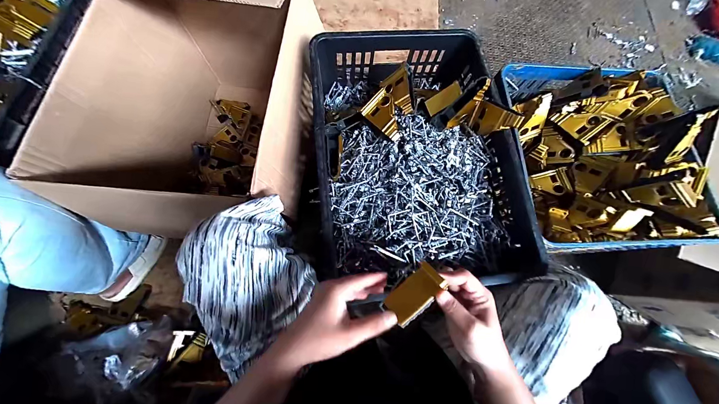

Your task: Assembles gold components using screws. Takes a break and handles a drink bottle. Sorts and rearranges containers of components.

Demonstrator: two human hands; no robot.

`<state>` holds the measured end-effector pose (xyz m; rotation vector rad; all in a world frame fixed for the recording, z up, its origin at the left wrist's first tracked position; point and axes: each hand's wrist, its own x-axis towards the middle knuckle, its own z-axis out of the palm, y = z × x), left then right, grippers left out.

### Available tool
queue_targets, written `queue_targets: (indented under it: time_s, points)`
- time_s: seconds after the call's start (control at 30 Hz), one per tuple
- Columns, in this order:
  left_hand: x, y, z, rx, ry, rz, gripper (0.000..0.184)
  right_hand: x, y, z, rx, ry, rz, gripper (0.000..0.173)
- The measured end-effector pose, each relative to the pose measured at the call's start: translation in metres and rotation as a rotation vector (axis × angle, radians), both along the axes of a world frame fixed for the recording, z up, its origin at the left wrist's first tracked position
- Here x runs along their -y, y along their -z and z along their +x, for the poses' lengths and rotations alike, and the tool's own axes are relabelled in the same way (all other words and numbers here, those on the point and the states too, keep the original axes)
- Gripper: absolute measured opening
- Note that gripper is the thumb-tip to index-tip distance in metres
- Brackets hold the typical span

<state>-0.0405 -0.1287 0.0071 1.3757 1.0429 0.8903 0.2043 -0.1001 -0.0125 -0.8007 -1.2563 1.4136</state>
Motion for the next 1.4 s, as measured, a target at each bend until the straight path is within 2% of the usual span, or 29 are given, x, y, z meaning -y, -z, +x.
queue_targets:
  time_s: [0.1, 0.2, 0.27, 0.37, 0.43, 0.47, 0.57, 0.6, 0.7, 0.8, 0.97, 1.23, 1.33, 1.4]
  points:
    - [0.010, 0.007, 0.010, 0.015, 0.054, 0.069, 0.054, 0.004, -0.002, 0.000, 0.077, 0.000, 0.095, 0.017]
    - [0.011, 0.024, 0.012, 0.187, 0.103, 0.102, 0.058, 0.011, -0.002, 0.000, -0.029, -0.015, 0.000, 0.016]
    - [0.012, 0.035, 0.015, 0.307, 0.141, 0.107, 0.075, 0.019, -0.001, -0.004, -0.188, -0.036, -0.169, 0.013]
    - [0.017, 0.039, 0.032, 0.472, 0.120, 0.055, 0.110, 0.032, -0.001, -0.018, -0.434, -0.113, -0.424, 0.012]
    - [0.017, 0.039, 0.045, 0.539, 0.052, 0.094, 0.118, 0.038, -0.003, -0.029, -0.516, -0.137, -0.516, 0.017]
    - [0.017, 0.039, 0.052, 0.549, 0.000, 0.123, 0.116, 0.040, -0.001, -0.032, -0.491, -0.152, -0.490, 0.026]
    - [0.022, 0.041, 0.062, 0.502, -0.104, 0.170, 0.109, 0.043, 0.001, -0.037, -0.236, -0.188, -0.249, 0.096]
    - [0.025, 0.042, 0.065, 0.494, -0.110, 0.185, 0.109, 0.044, 0.000, -0.040, -0.162, -0.163, -0.184, 0.108]
    - [0.031, 0.044, 0.074, 0.498, -0.124, 0.186, 0.115, 0.051, 0.002, -0.047, -0.088, -0.061, -0.132, 0.103]
    - [0.032, 0.046, 0.074, 0.458, -0.133, 0.176, 0.117, 0.053, 0.009, -0.048, -0.097, -0.042, -0.112, 0.094]
    - [0.035, 0.048, 0.076, 0.441, -0.204, 0.188, 0.101, 0.056, 0.017, -0.046, -0.146, -0.034, -0.085, 0.090]
    - [0.038, 0.056, 0.080, 0.479, -0.294, 0.153, 0.094, 0.059, 0.028, -0.049, -0.216, -0.017, -0.097, 0.086]
    - [0.033, 0.053, 0.072, 0.521, -0.187, 0.154, 0.095, 0.056, 0.026, -0.045, -0.232, -0.062, -0.096, 0.089]
    - [0.029, 0.047, 0.060, 0.479, -0.070, 0.165, 0.106, 0.052, 0.020, -0.039, -0.154, -0.088, -0.037, 0.094]
